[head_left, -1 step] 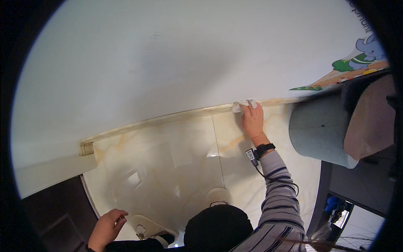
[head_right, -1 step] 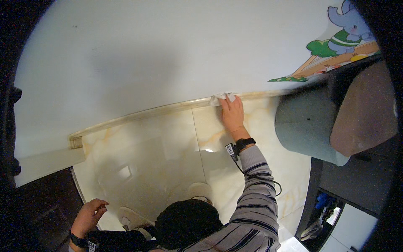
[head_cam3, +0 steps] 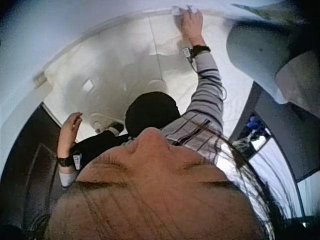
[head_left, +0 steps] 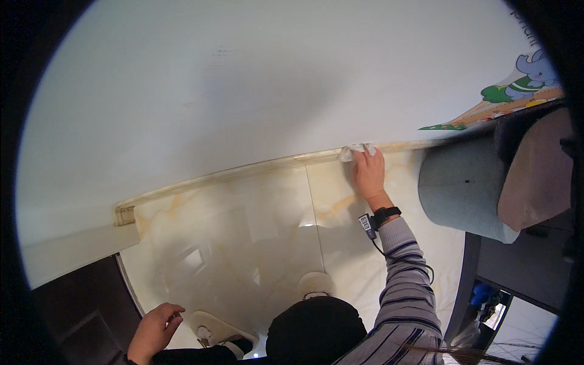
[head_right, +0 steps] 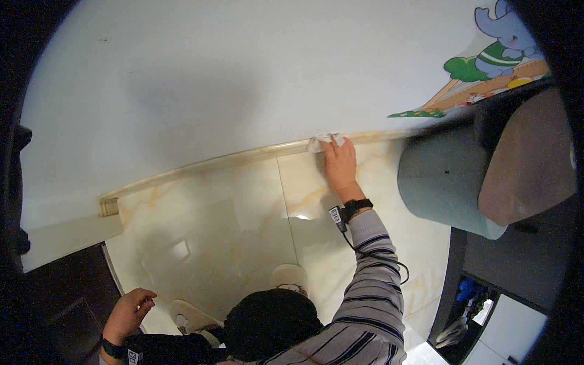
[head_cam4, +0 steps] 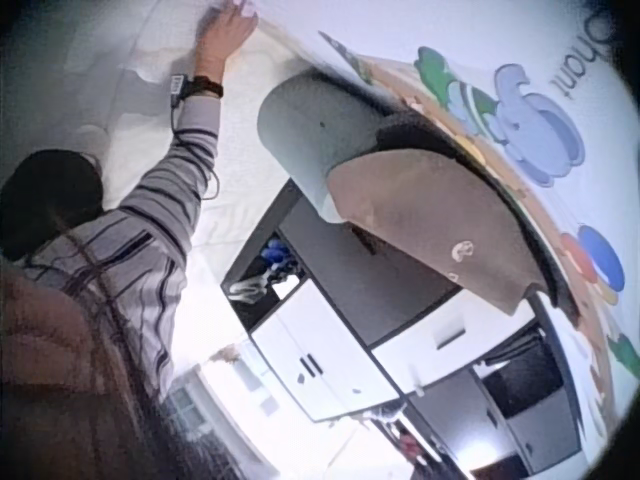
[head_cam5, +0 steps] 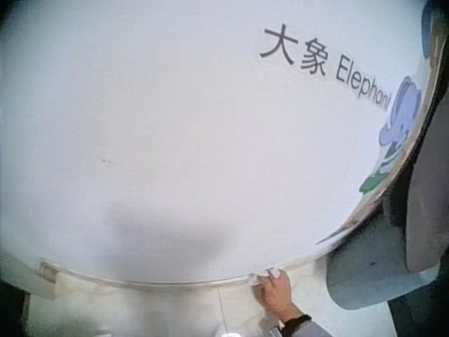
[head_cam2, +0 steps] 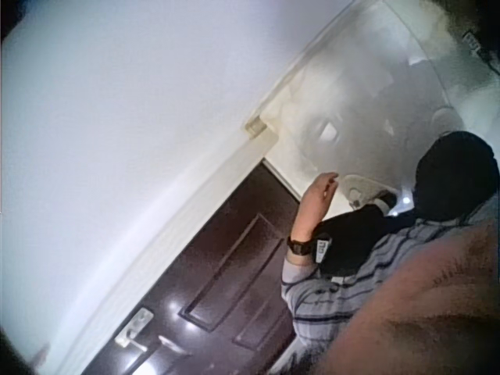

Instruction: The person wipes a wall switch, door handle, door surface, baseboard, and floor using a wet wipe. The person squats to reach the lower baseboard and floor areas.

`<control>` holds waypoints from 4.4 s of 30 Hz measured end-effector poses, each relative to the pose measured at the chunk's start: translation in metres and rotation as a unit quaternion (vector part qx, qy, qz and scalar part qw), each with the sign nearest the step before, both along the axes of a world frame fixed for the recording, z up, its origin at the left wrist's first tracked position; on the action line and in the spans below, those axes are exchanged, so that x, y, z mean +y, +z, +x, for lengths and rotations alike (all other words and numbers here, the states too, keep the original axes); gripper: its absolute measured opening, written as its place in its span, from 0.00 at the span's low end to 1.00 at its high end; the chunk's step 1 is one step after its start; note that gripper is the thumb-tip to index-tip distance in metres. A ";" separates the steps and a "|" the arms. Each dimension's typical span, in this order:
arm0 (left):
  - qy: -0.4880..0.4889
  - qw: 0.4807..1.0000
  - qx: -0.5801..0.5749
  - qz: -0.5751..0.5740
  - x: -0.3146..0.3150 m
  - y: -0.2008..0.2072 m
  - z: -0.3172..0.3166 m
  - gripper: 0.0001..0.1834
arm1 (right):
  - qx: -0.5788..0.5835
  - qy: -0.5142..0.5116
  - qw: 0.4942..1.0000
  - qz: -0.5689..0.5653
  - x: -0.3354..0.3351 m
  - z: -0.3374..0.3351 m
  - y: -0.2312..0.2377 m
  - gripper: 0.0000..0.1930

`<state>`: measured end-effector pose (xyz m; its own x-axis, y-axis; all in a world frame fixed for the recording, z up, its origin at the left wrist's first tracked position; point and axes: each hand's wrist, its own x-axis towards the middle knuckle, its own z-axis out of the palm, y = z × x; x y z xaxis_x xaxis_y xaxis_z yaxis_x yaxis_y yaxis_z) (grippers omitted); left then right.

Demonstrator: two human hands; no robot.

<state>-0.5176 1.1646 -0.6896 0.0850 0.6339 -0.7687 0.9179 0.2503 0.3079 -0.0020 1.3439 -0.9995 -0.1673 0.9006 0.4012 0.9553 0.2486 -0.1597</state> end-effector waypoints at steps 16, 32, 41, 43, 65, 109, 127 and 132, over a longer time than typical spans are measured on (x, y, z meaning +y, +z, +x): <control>0.014 0.999 0.008 -0.035 0.000 -0.022 -0.024 0.12 | -0.036 -0.130 0.990 0.050 0.003 0.129 -0.014 0.26; 0.021 0.999 -0.016 -0.047 -0.006 -0.020 -0.031 0.15 | 0.061 -0.304 0.950 0.034 0.012 0.165 -0.004 0.27; -0.032 0.999 -0.014 -0.028 -0.004 -0.021 -0.037 0.16 | 0.051 -0.263 0.958 0.100 0.011 0.082 -0.018 0.28; -0.028 0.999 -0.014 -0.038 -0.002 -0.023 -0.037 0.16 | 0.050 -0.224 0.969 0.093 0.008 0.064 -0.019 0.27; -0.071 0.997 0.016 0.014 0.016 -0.006 0.001 0.12 | 0.774 0.105 0.525 -0.337 -0.008 -0.111 0.023 0.12; 0.017 0.998 0.029 -0.055 0.013 -0.030 -0.018 0.13 | 0.490 -0.184 0.852 0.019 0.015 -0.136 -0.029 0.37; 0.013 0.996 0.036 -0.082 0.012 -0.048 -0.035 0.13 | 0.830 -0.293 0.469 0.075 0.060 0.150 -0.003 0.33; -0.047 0.995 -0.002 -0.083 0.011 -0.055 -0.050 0.16 | 0.835 -0.271 0.474 0.060 0.056 0.121 -0.012 0.33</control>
<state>-0.5679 1.1758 -0.7447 0.1411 0.4868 -0.8621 0.9383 0.2119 0.2733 0.1187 1.3999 -1.0118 0.7172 0.5833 -0.3813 -0.5517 0.1411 -0.8220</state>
